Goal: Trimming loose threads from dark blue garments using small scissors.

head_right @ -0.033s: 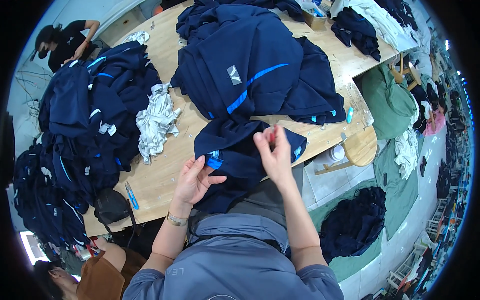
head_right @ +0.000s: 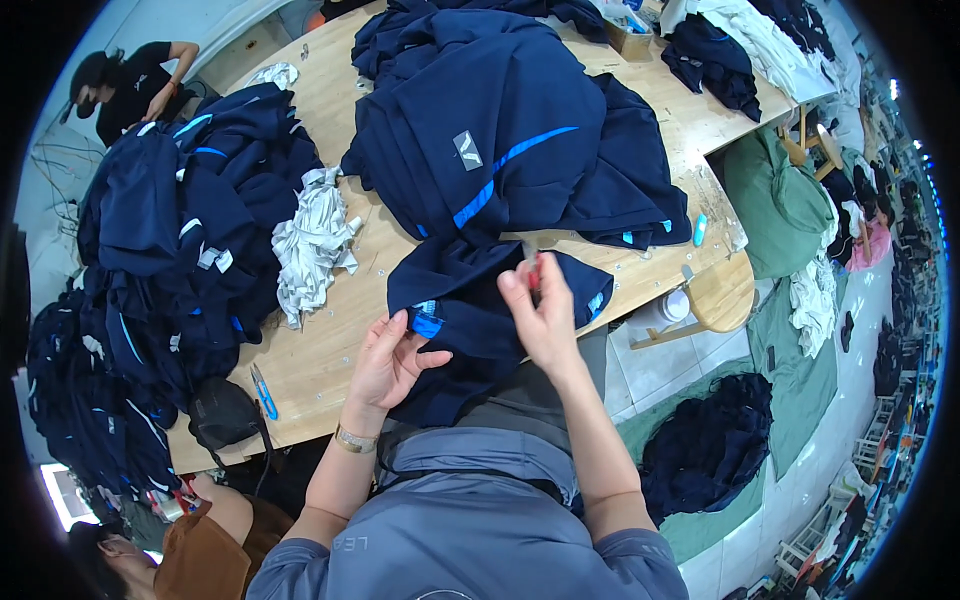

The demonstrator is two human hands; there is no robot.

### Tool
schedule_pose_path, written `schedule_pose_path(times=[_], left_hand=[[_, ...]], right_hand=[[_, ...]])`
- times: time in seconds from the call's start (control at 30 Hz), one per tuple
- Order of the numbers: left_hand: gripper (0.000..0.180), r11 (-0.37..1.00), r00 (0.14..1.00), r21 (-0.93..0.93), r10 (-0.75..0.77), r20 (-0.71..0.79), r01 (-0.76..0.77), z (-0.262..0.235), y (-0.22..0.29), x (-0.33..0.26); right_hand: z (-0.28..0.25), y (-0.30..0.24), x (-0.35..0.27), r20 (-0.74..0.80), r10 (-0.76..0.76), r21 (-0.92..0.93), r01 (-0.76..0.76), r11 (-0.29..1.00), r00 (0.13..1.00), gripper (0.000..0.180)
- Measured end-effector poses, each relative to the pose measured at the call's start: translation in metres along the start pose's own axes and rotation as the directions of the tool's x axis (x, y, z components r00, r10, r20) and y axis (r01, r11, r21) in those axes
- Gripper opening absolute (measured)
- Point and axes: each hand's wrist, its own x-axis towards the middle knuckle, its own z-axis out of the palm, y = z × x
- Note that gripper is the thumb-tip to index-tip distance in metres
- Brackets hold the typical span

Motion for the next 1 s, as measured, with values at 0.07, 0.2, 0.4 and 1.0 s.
schedule_pose_path(times=[0.07, 0.2, 0.4, 1.0], left_hand=[[0.023, 0.99, 0.999, -0.143, 0.011, 0.036, -0.006, -0.001, 0.0, 0.001], [0.023, 0.989, 1.0, -0.146, 0.01, -0.014, -0.012, -0.004, -0.001, 0.003], [0.022, 0.995, 0.996, 0.089, 0.047, -0.074, -0.04, 0.004, 0.0, -0.002], [0.018, 0.864, 0.971, 0.451, 0.237, 0.023, -0.222, 0.014, -0.018, 0.007]], right_hand=[[0.007, -0.01, -0.003, 0.08, -0.034, -0.043, 0.037, 0.998, 0.996, 0.024], [0.019, -0.015, -0.001, 0.228, -0.011, 0.078, -0.007, 0.997, 0.974, 0.014], [0.028, -0.023, 0.013, 0.437, 0.032, -0.083, 0.005, 0.997, 0.899, 0.03], [0.001, -0.037, -0.033, 0.285, -0.027, -0.363, 0.133, 0.922, 0.958, 0.03]])
